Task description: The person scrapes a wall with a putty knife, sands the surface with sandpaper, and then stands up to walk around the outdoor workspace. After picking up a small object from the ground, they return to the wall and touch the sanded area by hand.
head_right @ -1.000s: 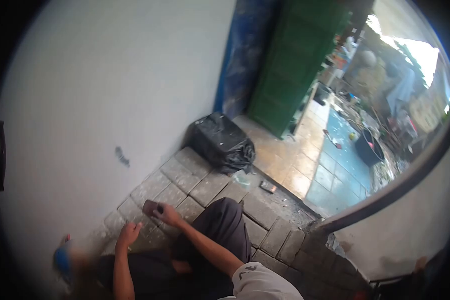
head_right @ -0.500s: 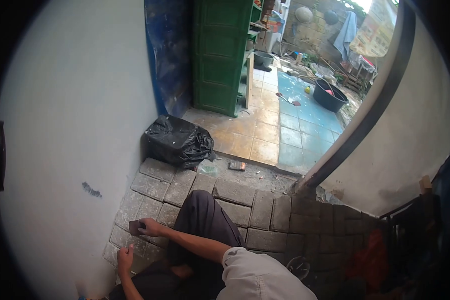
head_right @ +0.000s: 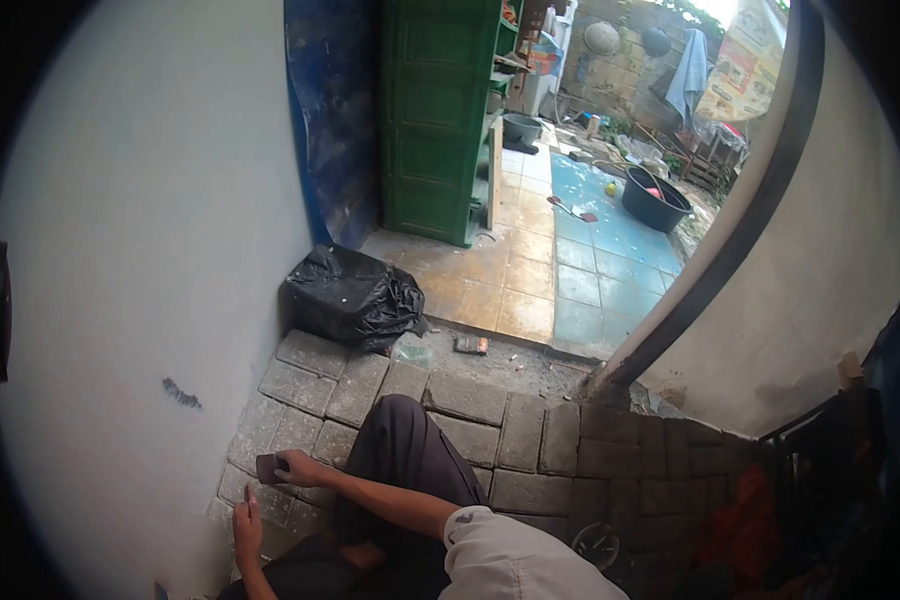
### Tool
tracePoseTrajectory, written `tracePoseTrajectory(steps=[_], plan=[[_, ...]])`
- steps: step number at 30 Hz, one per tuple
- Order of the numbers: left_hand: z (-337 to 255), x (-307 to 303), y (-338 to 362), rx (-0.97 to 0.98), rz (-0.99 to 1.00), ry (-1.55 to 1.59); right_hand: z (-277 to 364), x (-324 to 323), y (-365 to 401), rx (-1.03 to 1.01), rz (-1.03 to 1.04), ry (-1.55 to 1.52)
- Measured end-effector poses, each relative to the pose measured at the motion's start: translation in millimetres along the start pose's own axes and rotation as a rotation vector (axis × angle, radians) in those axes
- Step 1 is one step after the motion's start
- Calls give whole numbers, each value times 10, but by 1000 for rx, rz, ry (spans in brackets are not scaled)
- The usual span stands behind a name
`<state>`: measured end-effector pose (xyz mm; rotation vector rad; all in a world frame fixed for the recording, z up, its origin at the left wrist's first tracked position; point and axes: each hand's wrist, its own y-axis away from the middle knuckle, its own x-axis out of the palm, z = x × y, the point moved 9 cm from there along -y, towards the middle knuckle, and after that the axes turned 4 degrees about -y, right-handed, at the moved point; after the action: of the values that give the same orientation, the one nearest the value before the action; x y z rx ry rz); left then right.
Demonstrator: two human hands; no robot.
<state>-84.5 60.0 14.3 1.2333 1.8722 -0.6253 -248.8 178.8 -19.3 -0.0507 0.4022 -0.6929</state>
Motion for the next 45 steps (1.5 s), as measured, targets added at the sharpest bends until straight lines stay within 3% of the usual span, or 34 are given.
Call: tracePoseTrajectory(steps=[7, 9, 13, 15, 16, 19, 20, 21, 22, 23, 26, 28, 33, 38, 40, 43, 45], plan=[[-56, -114, -20, 35, -41, 109, 15, 27, -39, 45, 47, -29], [-83, -137, -17, 178, -142, 61, 34, 18, -30, 32, 61, 12], [-94, -175, 13, 233, -216, 7, 5, 55, -35, 3, 82, 28], [-111, -131, 34, 91, -36, 42, -14, 57, -36, 20, 85, 34], [-122, -148, 27, 83, -41, 43, -22, 52, -26, 44, 86, 40], [-180, -200, 12, 178, -161, 23, -38, 39, -32, 19, 42, 26], [-110, -203, 37, 153, -173, -13, -192, 81, -62, 71, 65, 90], [-180, -275, 92, 252, -291, 9, -282, 100, -52, 120, 76, 17], [-184, -270, 134, 261, -297, -100, -148, 46, -37, 51, 54, 39], [28, -126, 89, 199, -250, -122, -186, 61, -35, 108, 92, 16], [517, 180, 63, -36, -161, -85, 28, 92, -87, -4, 171, -52], [563, 178, 73, -102, -99, -56, -262, 199, -147, 5, 230, -146], [429, -1, 95, -203, -103, 76, 253, 160, -69, 34, 243, -166], [422, -32, 22, -151, -150, 196, 169, 267, -29, 90, 330, -280], [431, -5, -20, -32, -222, 239, 193, 273, -36, 79, 384, -288], [279, -258, 157, -26, -331, 233, 349, 330, 19, 61, 422, -356], [233, -297, 154, -1, -298, 428, 411, 378, 33, 73, 443, -348]])
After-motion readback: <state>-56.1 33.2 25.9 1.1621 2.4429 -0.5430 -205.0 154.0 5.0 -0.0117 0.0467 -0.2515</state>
